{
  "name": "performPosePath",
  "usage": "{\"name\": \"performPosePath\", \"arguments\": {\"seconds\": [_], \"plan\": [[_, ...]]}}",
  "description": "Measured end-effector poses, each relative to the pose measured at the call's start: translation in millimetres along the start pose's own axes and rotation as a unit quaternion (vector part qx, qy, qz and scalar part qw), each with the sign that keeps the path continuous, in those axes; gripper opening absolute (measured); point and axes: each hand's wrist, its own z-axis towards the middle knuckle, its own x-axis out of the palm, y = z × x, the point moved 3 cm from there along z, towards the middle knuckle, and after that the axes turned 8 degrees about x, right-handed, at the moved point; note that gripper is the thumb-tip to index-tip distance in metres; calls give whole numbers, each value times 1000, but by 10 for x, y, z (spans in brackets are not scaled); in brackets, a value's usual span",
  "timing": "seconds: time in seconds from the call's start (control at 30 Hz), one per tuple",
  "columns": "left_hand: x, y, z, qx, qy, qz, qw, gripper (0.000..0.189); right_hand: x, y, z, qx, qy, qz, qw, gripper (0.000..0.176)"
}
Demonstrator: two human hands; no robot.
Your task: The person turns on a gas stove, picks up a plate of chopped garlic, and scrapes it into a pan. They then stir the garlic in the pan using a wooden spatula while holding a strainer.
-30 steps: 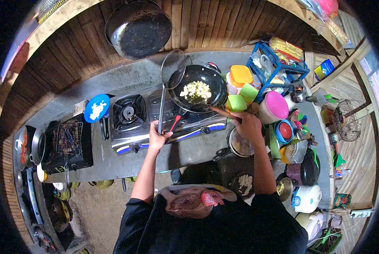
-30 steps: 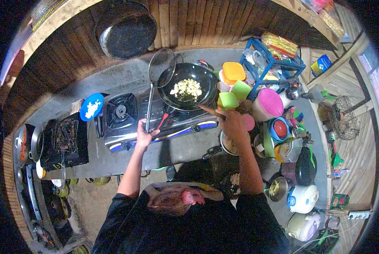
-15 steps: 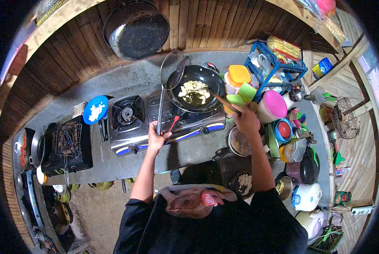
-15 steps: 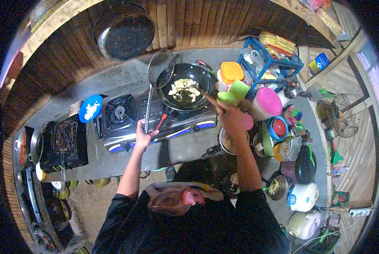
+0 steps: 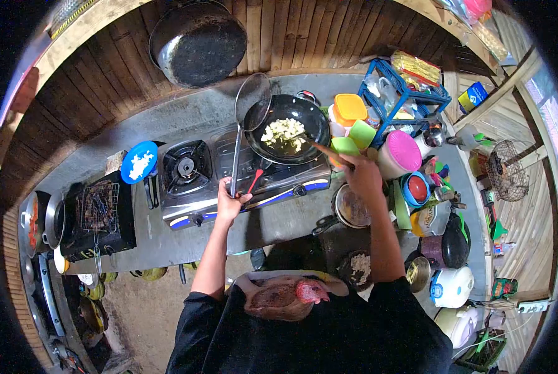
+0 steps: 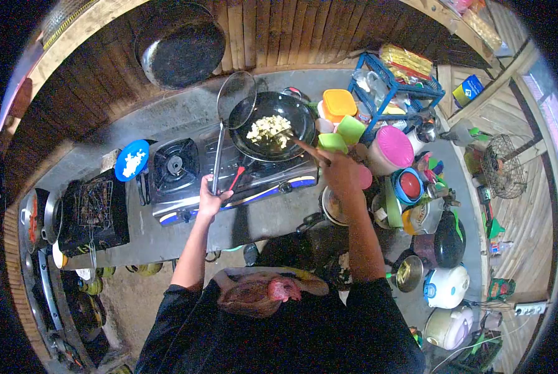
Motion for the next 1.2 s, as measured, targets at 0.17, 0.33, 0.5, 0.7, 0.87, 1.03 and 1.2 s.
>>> {"name": "performPosePath", "arguments": {"seconds": [0.17, 0.33, 0.5, 0.7, 0.87, 1.03, 1.2], "plan": [[11, -39, -11, 14, 2, -17, 1000, 65, -228, -145, -20, -33, -29, -56, 997, 26], [9, 2, -11, 23, -1, -2, 1000, 64, 51, -43, 43, -15, 17, -70, 997, 28], [7, -39, -21, -2, 5, -10, 1000, 64, 407, -54, 147, -83, -84, -9, 993, 28], [18, -29, -19, 6, 4, -5, 1000, 63, 477, -269, 280, -16, -121, -28, 992, 28], [19, -26, -21, 13, 6, -5, 1000, 63, 873, -403, 433, -11, -102, -7, 995, 24], [20, -11, -19, 29, 2, 6, 1000, 63, 914, -338, 390, -24, -35, 105, 994, 24], [19, 3, -20, 16, 3, -6, 1000, 65, 804, -461, 524, 21, -138, 112, 984, 22]]}}
